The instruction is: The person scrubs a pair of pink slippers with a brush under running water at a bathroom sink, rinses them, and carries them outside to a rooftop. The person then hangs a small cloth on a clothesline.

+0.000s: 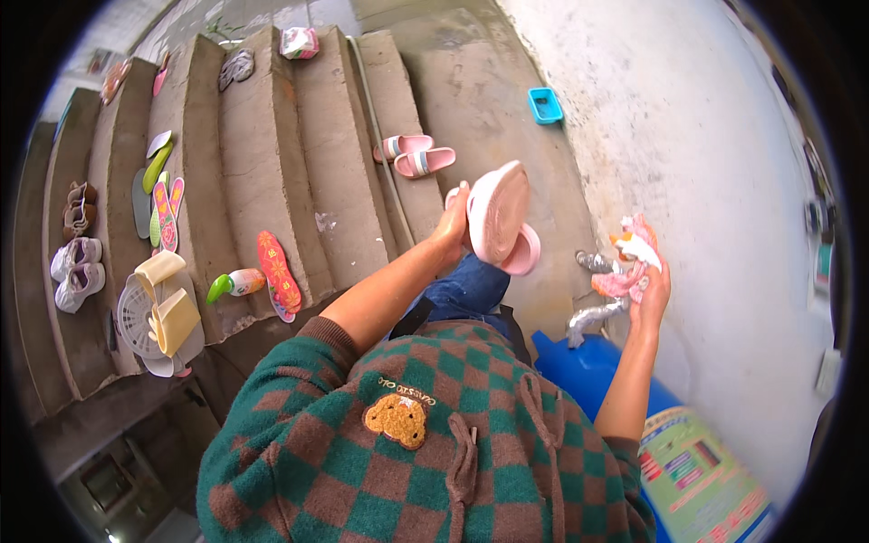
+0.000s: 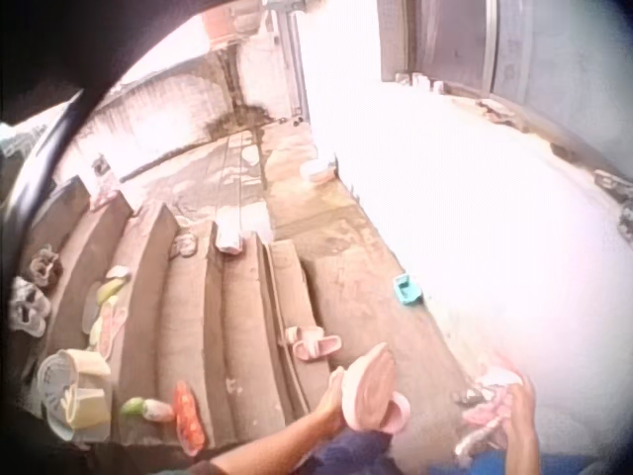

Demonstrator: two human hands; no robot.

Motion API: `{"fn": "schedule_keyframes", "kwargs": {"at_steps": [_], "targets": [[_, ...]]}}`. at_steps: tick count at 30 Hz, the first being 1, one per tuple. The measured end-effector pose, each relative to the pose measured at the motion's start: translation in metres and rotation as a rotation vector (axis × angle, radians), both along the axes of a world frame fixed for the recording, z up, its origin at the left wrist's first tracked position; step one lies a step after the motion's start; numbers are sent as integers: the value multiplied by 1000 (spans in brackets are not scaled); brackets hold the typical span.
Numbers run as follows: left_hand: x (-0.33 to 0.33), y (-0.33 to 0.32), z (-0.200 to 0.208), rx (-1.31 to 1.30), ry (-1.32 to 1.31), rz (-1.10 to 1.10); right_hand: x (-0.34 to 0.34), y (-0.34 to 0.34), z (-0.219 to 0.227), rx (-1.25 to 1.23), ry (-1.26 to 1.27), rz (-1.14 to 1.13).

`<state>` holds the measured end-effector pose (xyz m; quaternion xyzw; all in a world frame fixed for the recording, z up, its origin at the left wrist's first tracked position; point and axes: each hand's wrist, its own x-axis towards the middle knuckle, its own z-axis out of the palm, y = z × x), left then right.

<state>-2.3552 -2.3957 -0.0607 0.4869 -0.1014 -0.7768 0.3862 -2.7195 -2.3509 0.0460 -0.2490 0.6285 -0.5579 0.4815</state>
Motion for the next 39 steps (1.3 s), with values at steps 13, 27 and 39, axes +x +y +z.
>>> {"fn": "schedule_keyframes", "kwargs": {"at_steps": [13,27,39], "targets": [[117,-314,-23,21,197,309,6,-396,-69,237,262,277],[314,-673,2,-61,-94,915,0,-743,-175,569,534,366],[482,-844,-35,1,-371,1286,332,-1309,-129,177,902,850]]}}
